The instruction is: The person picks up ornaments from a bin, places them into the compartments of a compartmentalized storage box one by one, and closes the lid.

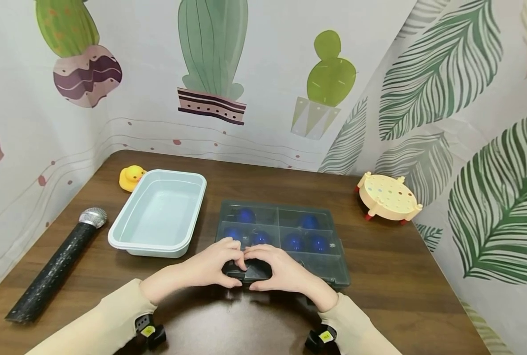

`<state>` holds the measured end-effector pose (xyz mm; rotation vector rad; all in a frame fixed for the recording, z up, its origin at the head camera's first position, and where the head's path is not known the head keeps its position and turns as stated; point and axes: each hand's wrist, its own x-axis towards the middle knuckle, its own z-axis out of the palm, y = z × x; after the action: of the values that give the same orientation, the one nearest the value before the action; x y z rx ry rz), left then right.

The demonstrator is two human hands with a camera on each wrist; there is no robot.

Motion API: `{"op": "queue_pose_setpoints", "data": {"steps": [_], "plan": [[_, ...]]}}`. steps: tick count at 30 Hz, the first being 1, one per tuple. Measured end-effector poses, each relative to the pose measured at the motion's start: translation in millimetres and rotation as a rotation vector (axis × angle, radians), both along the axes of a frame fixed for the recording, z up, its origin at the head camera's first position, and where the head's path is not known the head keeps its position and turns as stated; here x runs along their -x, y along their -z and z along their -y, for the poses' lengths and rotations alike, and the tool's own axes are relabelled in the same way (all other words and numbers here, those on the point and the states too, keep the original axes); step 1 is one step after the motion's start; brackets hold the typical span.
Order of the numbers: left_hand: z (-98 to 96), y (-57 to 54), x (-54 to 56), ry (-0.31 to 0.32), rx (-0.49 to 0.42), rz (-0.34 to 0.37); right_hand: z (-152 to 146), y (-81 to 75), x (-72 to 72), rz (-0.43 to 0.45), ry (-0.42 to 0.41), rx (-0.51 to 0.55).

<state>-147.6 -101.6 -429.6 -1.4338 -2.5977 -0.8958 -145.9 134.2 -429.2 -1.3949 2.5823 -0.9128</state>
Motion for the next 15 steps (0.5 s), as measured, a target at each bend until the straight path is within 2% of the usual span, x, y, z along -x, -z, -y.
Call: {"op": "queue_pose_setpoints", "data": {"steps": [3, 9, 15], "plan": [[-2.1, -5.4, 5.1, 0.013, 0.016, 0.038, -1, -0.6, 0.6, 0.013, 0.0, 0.032], [-8.2, -11.0, 15.8, 0.008, -0.061, 0.095, -7, -8.1, 1.1, 0.024, 0.034, 0.049], [-21.6, -12.9, 26.3, -0.021, -0.129, 0.109, -35, -20.5, 9.2, 0.011, 0.088, 0.042]]}}
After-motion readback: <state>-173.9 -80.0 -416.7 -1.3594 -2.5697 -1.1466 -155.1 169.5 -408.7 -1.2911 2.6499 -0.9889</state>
